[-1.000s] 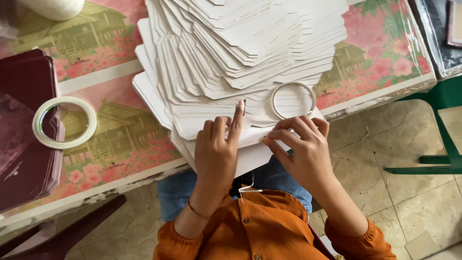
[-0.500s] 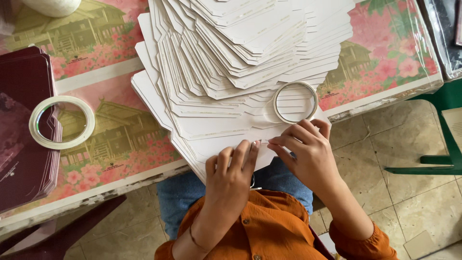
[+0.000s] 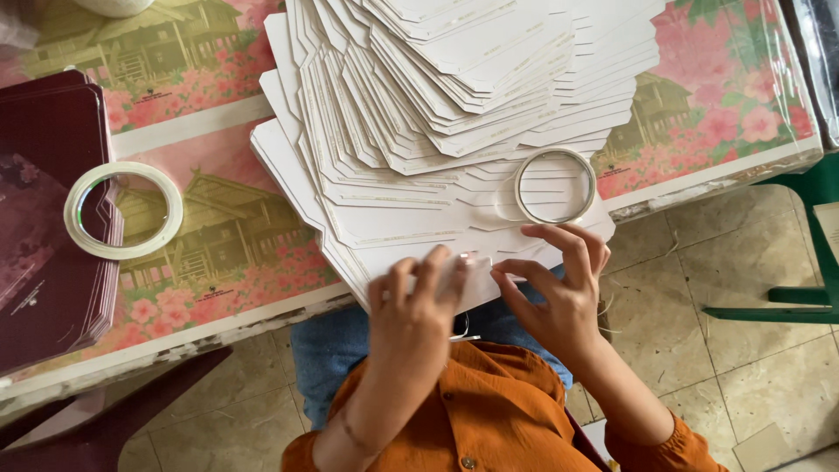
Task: The person repeatedly applies a white circular ring to the edge of stacked white paper pieces, pressing it down with their fingers. They handle the rings and paper by hand, working through a large stack on a floral-patterned table.
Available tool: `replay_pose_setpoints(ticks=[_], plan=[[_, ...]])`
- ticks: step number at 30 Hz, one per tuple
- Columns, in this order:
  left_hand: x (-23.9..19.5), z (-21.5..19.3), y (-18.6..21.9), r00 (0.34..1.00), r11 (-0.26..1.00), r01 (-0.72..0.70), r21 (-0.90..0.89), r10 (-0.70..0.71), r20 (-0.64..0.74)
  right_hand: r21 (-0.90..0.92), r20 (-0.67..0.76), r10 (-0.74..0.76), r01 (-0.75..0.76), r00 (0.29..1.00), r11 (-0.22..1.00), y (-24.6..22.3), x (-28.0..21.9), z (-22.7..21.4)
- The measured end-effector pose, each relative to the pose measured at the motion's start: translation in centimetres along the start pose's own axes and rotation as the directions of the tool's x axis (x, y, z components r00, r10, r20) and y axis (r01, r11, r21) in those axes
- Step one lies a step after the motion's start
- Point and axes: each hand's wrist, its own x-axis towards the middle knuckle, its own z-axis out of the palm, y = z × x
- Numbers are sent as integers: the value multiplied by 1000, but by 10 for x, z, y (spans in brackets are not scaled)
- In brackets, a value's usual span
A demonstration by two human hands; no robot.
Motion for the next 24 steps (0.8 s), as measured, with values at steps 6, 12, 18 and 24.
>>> replay_pose_setpoints(ticks=[6, 12, 18, 24], plan=[[19, 9, 31, 986, 961, -55, 270, 94, -134, -18, -151, -76, 74, 986, 997, -9, -10, -10], [8, -46, -27, 986, 983, 136, -126, -147, -82, 215, 176, 41, -79, 984, 974, -33, 4, -12], [-27, -58, -39, 967, 964, 247, -95, -238, 93, 299, 377, -43, -78, 925, 951, -56, 13, 0], [-37, -52, -36, 943, 912, 331, -243, -314, 108, 339, 443, -57, -109, 895, 934, -59, 17, -1]])
